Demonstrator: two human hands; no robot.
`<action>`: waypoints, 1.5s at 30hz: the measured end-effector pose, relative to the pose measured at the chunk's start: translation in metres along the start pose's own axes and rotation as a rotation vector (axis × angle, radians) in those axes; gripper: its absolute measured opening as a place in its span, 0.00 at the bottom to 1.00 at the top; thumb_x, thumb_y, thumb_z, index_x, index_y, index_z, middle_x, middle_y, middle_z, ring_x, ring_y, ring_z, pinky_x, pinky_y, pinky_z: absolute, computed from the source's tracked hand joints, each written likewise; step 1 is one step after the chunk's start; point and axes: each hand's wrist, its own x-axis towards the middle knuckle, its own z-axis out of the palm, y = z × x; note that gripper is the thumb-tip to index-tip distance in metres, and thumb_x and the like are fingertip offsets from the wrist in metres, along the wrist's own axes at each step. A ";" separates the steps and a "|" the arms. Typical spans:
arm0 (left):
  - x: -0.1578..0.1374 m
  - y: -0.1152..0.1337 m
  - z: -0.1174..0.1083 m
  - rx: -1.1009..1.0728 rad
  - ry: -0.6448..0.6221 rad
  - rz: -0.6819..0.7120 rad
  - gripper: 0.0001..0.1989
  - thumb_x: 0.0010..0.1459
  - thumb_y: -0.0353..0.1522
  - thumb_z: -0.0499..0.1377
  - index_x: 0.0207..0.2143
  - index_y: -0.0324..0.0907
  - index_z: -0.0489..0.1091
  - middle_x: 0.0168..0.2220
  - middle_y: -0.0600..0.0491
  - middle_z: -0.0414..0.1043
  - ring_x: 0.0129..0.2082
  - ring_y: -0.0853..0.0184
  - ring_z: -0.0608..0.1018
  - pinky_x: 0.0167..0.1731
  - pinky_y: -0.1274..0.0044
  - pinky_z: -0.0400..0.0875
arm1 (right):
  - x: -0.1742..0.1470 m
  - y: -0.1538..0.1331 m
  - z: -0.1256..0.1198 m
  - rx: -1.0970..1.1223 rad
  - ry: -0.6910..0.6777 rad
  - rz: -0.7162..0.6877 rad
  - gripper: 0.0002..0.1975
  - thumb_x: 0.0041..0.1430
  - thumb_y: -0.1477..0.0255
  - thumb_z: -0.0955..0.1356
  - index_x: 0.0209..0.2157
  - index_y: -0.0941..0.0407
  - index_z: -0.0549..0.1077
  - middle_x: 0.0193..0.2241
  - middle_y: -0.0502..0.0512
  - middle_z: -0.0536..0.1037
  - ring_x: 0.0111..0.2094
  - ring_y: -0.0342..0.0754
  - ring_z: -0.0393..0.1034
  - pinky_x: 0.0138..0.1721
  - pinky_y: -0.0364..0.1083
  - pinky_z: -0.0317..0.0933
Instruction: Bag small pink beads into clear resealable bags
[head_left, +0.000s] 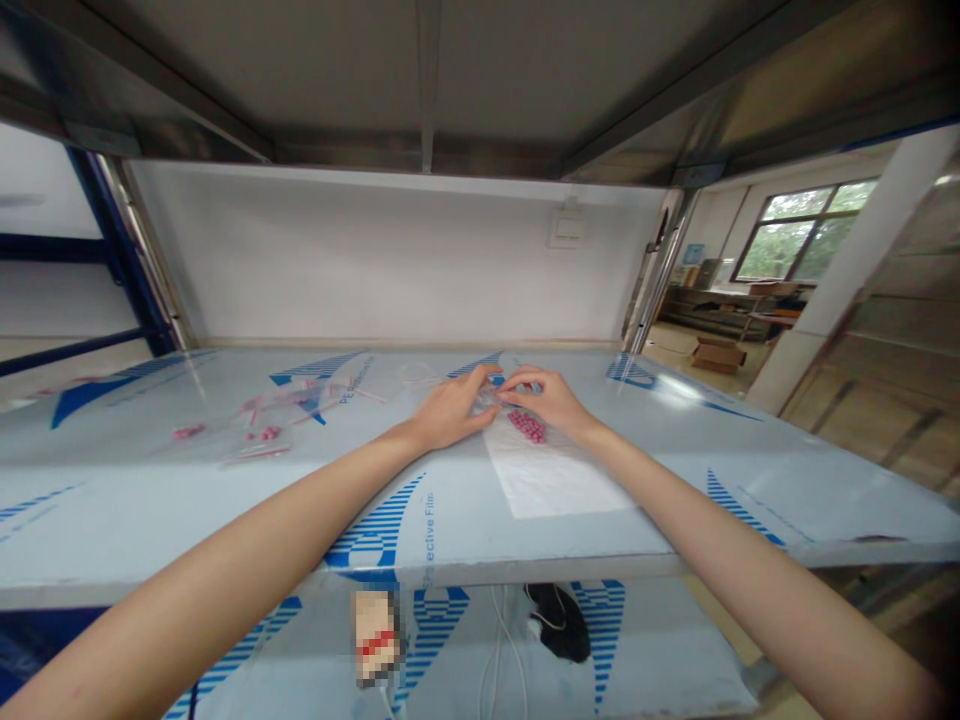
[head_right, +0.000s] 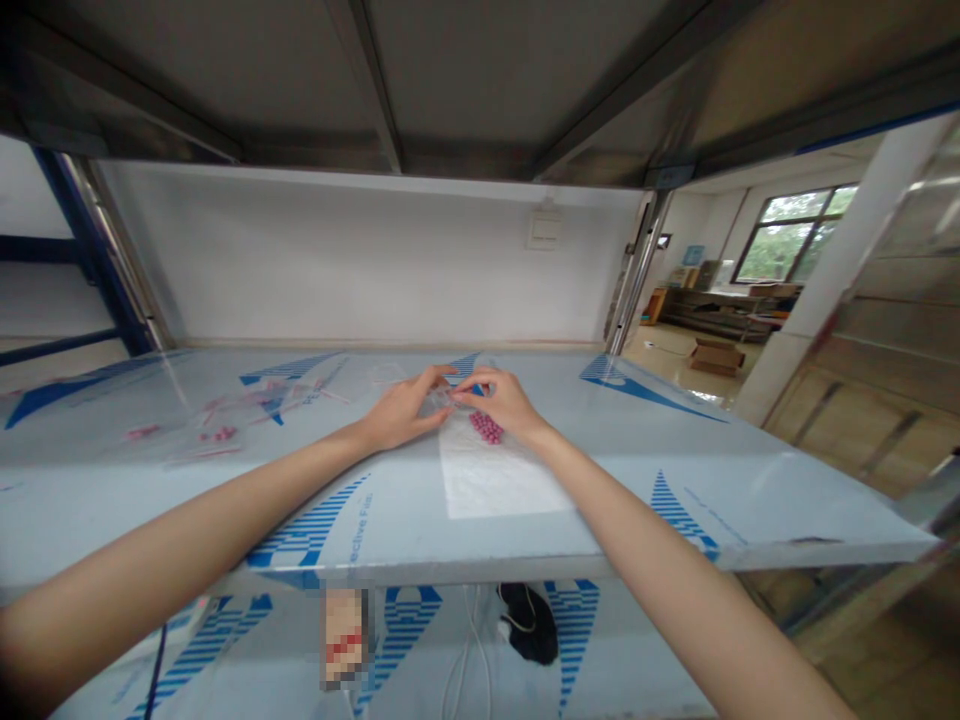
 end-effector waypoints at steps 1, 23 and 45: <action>0.000 0.000 0.000 0.003 0.000 0.001 0.24 0.59 0.38 0.52 0.55 0.41 0.52 0.47 0.45 0.69 0.47 0.59 0.73 0.46 0.68 0.67 | 0.000 0.001 0.000 0.000 -0.003 0.006 0.09 0.50 0.63 0.70 0.28 0.54 0.77 0.31 0.54 0.76 0.36 0.49 0.69 0.43 0.51 0.60; 0.001 -0.003 -0.001 0.073 0.071 0.069 0.26 0.55 0.37 0.55 0.55 0.41 0.53 0.49 0.45 0.66 0.50 0.59 0.70 0.49 0.67 0.64 | -0.006 -0.013 0.002 0.215 -0.224 0.327 0.18 0.49 0.56 0.69 0.32 0.58 0.73 0.14 0.49 0.70 0.12 0.38 0.58 0.14 0.39 0.52; 0.000 -0.002 -0.002 0.236 0.068 0.075 0.25 0.57 0.36 0.55 0.55 0.42 0.54 0.51 0.48 0.66 0.50 0.60 0.69 0.50 0.67 0.61 | -0.002 0.005 -0.012 -0.200 0.055 0.203 0.12 0.52 0.61 0.67 0.33 0.54 0.74 0.27 0.51 0.75 0.23 0.42 0.65 0.26 0.42 0.56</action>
